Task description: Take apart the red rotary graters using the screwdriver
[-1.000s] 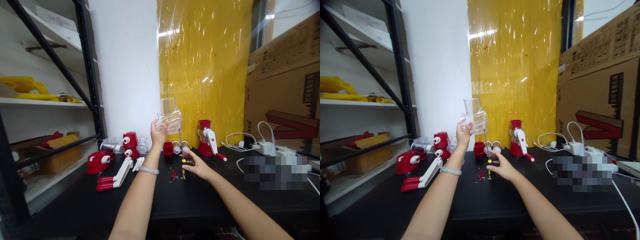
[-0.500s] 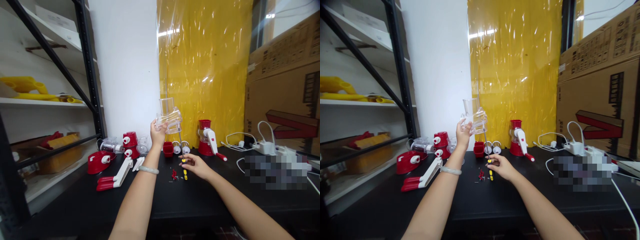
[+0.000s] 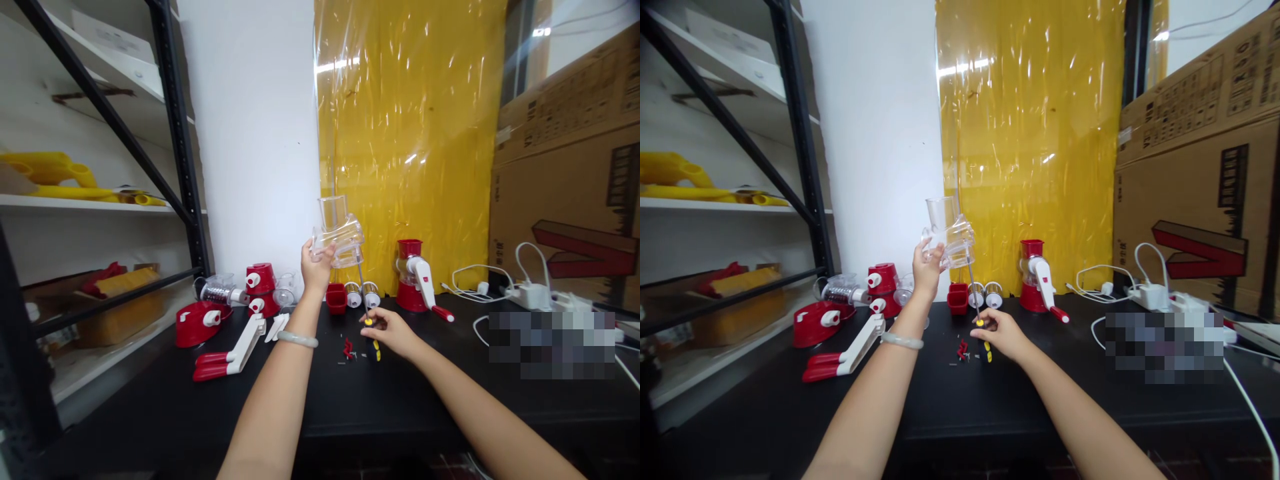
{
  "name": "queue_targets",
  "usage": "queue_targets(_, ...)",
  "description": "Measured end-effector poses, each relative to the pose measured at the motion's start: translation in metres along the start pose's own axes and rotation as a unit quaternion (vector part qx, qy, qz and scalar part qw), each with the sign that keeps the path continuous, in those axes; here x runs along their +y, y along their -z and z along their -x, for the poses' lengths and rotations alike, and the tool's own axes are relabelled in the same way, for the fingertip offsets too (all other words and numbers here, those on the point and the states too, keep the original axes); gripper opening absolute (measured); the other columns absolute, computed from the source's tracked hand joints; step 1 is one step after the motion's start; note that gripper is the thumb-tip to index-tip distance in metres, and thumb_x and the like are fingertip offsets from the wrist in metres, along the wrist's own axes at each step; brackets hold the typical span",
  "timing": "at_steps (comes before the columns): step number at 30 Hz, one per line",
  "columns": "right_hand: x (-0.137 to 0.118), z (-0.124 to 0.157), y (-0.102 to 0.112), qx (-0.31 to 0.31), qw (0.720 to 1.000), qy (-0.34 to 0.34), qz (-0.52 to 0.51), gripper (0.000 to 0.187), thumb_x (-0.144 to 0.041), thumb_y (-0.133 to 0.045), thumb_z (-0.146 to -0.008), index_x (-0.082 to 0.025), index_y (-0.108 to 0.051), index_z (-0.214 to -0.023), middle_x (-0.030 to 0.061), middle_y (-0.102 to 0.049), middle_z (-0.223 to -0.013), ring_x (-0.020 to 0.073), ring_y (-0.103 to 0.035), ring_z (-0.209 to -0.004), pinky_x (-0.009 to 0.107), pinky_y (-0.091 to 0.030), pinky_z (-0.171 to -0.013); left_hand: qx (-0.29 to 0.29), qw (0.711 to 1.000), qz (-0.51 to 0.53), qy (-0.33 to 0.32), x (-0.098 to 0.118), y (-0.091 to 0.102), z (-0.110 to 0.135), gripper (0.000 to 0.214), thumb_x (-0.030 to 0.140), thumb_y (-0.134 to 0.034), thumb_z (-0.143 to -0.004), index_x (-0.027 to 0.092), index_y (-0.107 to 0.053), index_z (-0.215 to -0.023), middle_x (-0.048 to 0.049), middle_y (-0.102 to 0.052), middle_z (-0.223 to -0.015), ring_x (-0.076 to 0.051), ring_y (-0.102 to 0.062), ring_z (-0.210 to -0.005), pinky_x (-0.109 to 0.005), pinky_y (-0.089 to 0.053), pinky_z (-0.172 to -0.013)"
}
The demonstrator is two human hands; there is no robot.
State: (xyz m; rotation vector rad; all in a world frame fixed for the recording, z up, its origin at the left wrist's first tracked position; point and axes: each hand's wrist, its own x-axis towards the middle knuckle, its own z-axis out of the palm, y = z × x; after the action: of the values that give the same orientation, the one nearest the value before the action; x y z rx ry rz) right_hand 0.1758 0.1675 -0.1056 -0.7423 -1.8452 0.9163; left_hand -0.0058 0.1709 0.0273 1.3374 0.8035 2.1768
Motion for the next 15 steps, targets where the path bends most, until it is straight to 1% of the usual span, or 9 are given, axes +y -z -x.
queue_targets(2,-0.0021,0.0009,0.0005,-0.003,1.0,0.009,-0.022,0.051,-0.053,-0.076,-0.066,-0.019,-0.064,-0.101,0.0063,-0.068,-0.099,0.0192,-0.066,-0.085,0.034,-0.054,-0.075,0.0,1.0,0.003,0.001,0.0005,-0.0001,0.0001,0.08,0.055,-0.078,-0.062,0.018,-0.047,-0.125,-0.0048,-0.062,-0.091,-0.016,-0.064,-0.078,-0.024,-0.051,-0.061)
queue_targets(4,-0.0039,0.0016,0.0007,-0.02,0.999,0.02,-0.039,0.052,-0.055,-0.072,-0.071,-0.019,-0.063,-0.106,0.0087,-0.068,-0.107,0.0217,-0.066,-0.097,0.037,-0.053,-0.084,0.001,1.0,0.004,0.001,0.001,-0.0003,0.0003,0.079,0.054,-0.077,-0.063,0.017,-0.047,-0.125,-0.0045,-0.062,-0.09,-0.015,-0.063,-0.076,-0.024,-0.051,-0.062)
queue_targets(6,-0.0042,0.0016,0.0001,-0.028,0.999,0.016,-0.044,0.046,-0.057,-0.071,-0.071,-0.018,-0.063,-0.095,0.0088,-0.07,-0.101,0.0224,-0.067,-0.096,0.04,-0.052,-0.088,0.002,1.0,0.006,0.004,0.0017,-0.0006,0.0009,0.079,0.054,-0.077,-0.063,0.017,-0.046,-0.125,-0.0045,-0.062,-0.089,-0.015,-0.063,-0.075,-0.025,-0.052,-0.062)
queue_targets(8,-0.0032,0.001,-0.0012,-0.014,0.999,0.003,-0.041,0.045,-0.059,-0.074,-0.066,-0.019,-0.057,-0.079,0.0066,-0.07,-0.09,0.0217,-0.068,-0.087,0.041,-0.053,-0.085,0.001,1.0,0.008,0.009,0.0025,-0.0011,0.0018,0.079,0.054,-0.077,-0.063,0.017,-0.046,-0.126,-0.0048,-0.062,-0.09,-0.016,-0.063,-0.075,-0.025,-0.052,-0.061)
queue_targets(9,-0.0028,0.0008,-0.0017,-0.004,0.999,-0.001,-0.042,0.047,-0.059,-0.076,-0.062,-0.02,-0.053,-0.076,0.0056,-0.07,-0.087,0.0213,-0.068,-0.084,0.04,-0.053,-0.081,0.0,1.0,0.009,0.011,0.0029,-0.0013,0.0023,0.08,0.055,-0.077,-0.063,0.018,-0.046,-0.126,-0.0048,-0.062,-0.091,-0.016,-0.064,-0.076,-0.025,-0.052,-0.06)
queue_targets(10,-0.0026,0.0008,-0.0021,0.003,0.999,-0.002,-0.045,0.049,-0.058,-0.078,-0.06,-0.021,-0.052,-0.077,0.0052,-0.069,-0.087,0.0212,-0.068,-0.084,0.039,-0.054,-0.078,0.0,1.0,0.009,0.013,0.0032,-0.0016,0.0027,0.08,0.055,-0.078,-0.062,0.018,-0.046,-0.126,-0.0049,-0.062,-0.091,-0.016,-0.064,-0.076,-0.025,-0.052,-0.06)
queue_targets(12,-0.0034,0.0011,-0.0022,0.006,0.999,0.008,-0.054,0.052,-0.057,-0.079,-0.059,-0.021,-0.053,-0.087,0.0063,-0.069,-0.092,0.0216,-0.067,-0.09,0.037,-0.054,-0.075,0.0,1.0,0.008,0.013,0.0036,-0.002,0.0034,0.08,0.055,-0.078,-0.062,0.018,-0.046,-0.126,-0.005,-0.062,-0.092,-0.017,-0.065,-0.077,-0.025,-0.052,-0.06)
queue_targets(14,-0.0047,0.0017,-0.0017,-0.001,0.999,0.02,-0.049,0.052,-0.056,-0.077,-0.063,-0.021,-0.055,-0.093,0.0082,-0.069,-0.099,0.0216,-0.066,-0.094,0.036,-0.053,-0.076,0.0,1.0,0.009,0.015,0.0038,-0.0021,0.0037,0.08,0.056,-0.077,-0.062,0.019,-0.046,-0.126,-0.0053,-0.063,-0.093,-0.017,-0.065,-0.078,-0.025,-0.052,-0.061)
queue_targets(15,-0.0051,0.0019,-0.0015,-0.005,0.999,0.021,-0.043,0.048,-0.056,-0.076,-0.065,-0.021,-0.056,-0.091,0.0084,-0.069,-0.099,0.0214,-0.066,-0.093,0.037,-0.053,-0.078,0.0,1.0,0.01,0.016,0.0038,-0.002,0.0037,0.08,0.056,-0.077,-0.062,0.019,-0.046,-0.126,-0.0055,-0.063,-0.094,-0.017,-0.065,-0.079,-0.025,-0.052,-0.061)
